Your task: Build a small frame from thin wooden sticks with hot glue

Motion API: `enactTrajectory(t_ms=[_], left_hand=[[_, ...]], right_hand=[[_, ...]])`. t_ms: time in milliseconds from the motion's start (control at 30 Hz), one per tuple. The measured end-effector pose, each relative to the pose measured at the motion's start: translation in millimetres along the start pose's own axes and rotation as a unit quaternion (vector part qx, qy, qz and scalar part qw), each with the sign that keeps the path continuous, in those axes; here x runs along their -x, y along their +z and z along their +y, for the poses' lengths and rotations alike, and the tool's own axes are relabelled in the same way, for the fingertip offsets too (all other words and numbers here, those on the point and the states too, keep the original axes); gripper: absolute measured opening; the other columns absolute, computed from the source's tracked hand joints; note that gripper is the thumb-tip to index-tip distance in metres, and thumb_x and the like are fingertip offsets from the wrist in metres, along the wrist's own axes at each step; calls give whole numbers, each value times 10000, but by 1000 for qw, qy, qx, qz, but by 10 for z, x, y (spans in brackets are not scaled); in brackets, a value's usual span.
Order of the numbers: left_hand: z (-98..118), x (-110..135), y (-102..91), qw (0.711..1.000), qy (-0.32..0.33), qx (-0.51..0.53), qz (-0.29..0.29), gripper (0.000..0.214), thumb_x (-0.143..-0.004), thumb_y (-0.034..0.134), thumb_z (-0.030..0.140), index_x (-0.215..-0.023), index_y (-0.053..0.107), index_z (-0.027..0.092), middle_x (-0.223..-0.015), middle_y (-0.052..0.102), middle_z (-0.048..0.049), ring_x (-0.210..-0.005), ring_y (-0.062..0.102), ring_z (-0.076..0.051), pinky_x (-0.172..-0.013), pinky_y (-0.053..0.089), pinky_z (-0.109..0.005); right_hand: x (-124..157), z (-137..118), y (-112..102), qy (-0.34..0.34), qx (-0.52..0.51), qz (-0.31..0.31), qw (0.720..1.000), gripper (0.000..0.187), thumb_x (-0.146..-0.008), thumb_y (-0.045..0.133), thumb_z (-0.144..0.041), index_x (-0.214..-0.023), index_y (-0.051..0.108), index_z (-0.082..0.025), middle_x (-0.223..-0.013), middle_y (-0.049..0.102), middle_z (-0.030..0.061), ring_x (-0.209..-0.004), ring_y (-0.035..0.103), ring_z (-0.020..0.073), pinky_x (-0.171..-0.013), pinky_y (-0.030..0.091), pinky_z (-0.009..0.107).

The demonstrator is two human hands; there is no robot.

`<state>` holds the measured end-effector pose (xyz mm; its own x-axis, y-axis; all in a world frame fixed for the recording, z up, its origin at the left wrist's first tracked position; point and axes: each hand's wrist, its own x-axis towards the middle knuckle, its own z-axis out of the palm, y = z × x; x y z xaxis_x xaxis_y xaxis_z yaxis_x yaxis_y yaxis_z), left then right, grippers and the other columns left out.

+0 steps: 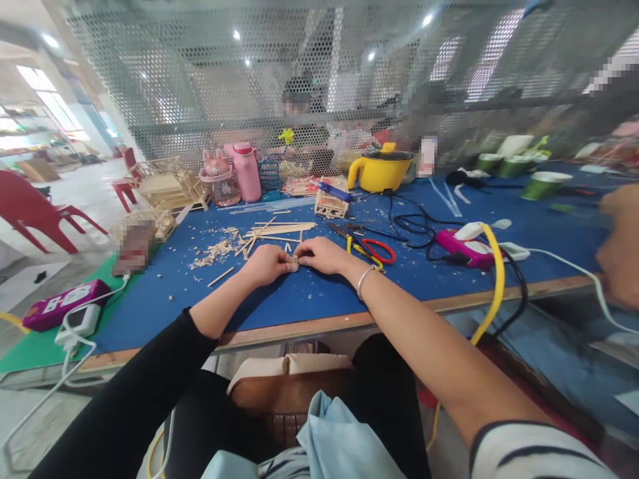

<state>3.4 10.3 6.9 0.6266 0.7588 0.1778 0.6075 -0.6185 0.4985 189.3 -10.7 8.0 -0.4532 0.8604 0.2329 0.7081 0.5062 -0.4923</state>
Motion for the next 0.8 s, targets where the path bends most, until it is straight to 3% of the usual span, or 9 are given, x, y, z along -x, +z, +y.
enactTrajectory(t_ms=[133, 233, 300, 367, 467, 600, 700, 800], left_hand=[[16, 11, -4, 1000, 6, 2, 0, 226, -744, 640, 369, -822, 757, 192, -781, 725, -24, -722, 621, -156, -669, 430, -235], [34, 24, -3, 1000, 9, 23, -1, 220, -757, 636, 356, -820, 756, 183, -816, 725, -34, -751, 629, -157, -690, 434, -232], [36, 30, 1, 999, 12, 31, -2, 211, -765, 631, 354, -807, 756, 190, -825, 723, -34, -760, 631, -156, -705, 439, -231], [32, 35, 7, 999, 14, 31, -1, 210, -772, 625, 366, -802, 756, 204, -824, 719, -30, -760, 628, -157, -715, 445, -232], [26, 37, 13, 999, 11, 38, 0, 198, -774, 625, 363, -816, 756, 221, -851, 714, -27, -776, 628, -155, -741, 452, -229], [31, 36, 14, 999, 0, 39, -1, 186, -772, 627, 358, -828, 758, 239, -853, 707, -27, -794, 631, -161, -759, 454, -234], [42, 37, 5, 999, -8, 39, -2, 193, -774, 622, 367, -840, 758, 247, -867, 703, -27, -796, 630, -168, -738, 453, -239], [54, 39, -12, 999, -12, 33, -2, 182, -772, 623, 352, -844, 757, 254, -879, 704, -22, -803, 629, -175, -725, 449, -246]], right_hand=[[11, -23, -58, 9, 4, 28, 1000, 181, -708, 601, -135, -846, 711, -173, -762, 699, 10, -698, 599, 134, -660, 414, 225], [-31, 48, -311, 39, 22, 167, 985, 237, -727, 557, -149, -924, 689, -149, -744, 668, 24, -655, 571, 139, -650, 429, 244], [-117, 176, -563, 62, 71, 283, 954, 253, -766, 512, -173, -962, 665, -131, -824, 667, 63, -724, 581, 167, -717, 448, 277], [-260, 355, -815, 82, 164, 338, 923, 265, -776, 514, -201, -989, 650, -119, -971, 652, 124, -890, 579, 222, -834, 438, 327], [-537, 644, -1080, 155, 243, 261, 921, 424, -760, 599, -340, -1104, 601, -93, -1113, 611, 190, -1063, 527, 300, -925, 394, 390], [-833, 916, -1205, 249, 172, 130, 944, 443, -608, 759, -381, -963, 659, -137, -953, 675, 141, -901, 596, 281, -802, 452, 351], [-879, 1023, -1229, 251, 140, 117, 951, 325, -521, 809, -286, -780, 678, -138, -717, 672, 71, -717, 603, 231, -702, 473, 332], [-814, 1090, -1230, 224, 99, 153, 957, 278, -631, 738, -334, -814, 675, -134, -666, 657, 39, -644, 591, 179, -653, 477, 299]])
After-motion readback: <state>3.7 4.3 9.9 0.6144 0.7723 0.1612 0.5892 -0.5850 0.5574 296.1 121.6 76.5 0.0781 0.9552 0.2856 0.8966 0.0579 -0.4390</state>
